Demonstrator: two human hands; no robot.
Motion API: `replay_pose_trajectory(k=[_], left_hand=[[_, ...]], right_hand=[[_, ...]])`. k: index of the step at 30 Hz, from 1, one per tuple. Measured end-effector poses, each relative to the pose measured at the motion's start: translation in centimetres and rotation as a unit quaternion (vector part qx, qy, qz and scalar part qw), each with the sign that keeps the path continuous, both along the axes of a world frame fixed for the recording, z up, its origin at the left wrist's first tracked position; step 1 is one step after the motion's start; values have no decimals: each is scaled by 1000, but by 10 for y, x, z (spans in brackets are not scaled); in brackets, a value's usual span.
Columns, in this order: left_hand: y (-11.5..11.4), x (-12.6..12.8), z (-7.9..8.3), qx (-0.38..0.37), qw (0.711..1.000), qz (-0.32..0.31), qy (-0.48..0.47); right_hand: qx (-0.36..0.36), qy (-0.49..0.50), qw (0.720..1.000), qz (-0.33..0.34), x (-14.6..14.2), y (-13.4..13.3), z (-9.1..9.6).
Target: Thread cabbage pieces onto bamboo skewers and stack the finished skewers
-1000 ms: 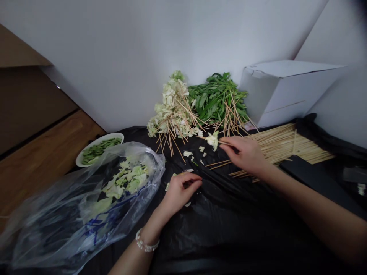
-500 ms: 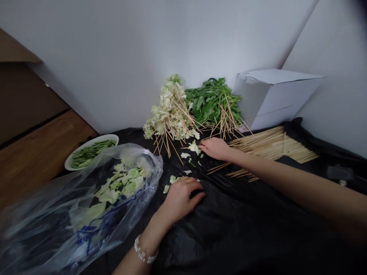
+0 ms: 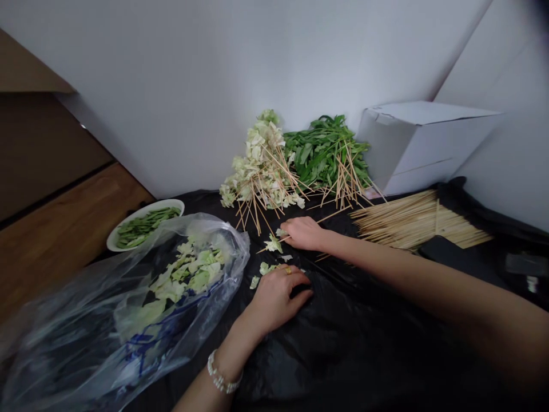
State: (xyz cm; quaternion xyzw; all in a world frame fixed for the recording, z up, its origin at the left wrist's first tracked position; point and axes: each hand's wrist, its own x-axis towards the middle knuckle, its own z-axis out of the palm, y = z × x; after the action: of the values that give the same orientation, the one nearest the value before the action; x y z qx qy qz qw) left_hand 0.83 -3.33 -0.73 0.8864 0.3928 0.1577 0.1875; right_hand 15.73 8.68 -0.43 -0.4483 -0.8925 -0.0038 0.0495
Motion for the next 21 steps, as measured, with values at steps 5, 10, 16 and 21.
replay_pose_trajectory(k=[5, 10, 16, 21], left_hand=[[0, -1, 2, 5, 1000, -3, 12], [-2, -4, 9, 38, 999, -28, 5], [-6, -7, 13, 141, 984, -20, -104], [7, -16, 9, 168, 947, 179, -207]], right_hand=[[4, 18, 1000, -10, 9, -1, 6], [-22, 73, 997, -14, 21, -27, 23], [-230, 201, 951, 55, 32, -44, 40], [-173, 297, 939, -29, 67, -42, 47]])
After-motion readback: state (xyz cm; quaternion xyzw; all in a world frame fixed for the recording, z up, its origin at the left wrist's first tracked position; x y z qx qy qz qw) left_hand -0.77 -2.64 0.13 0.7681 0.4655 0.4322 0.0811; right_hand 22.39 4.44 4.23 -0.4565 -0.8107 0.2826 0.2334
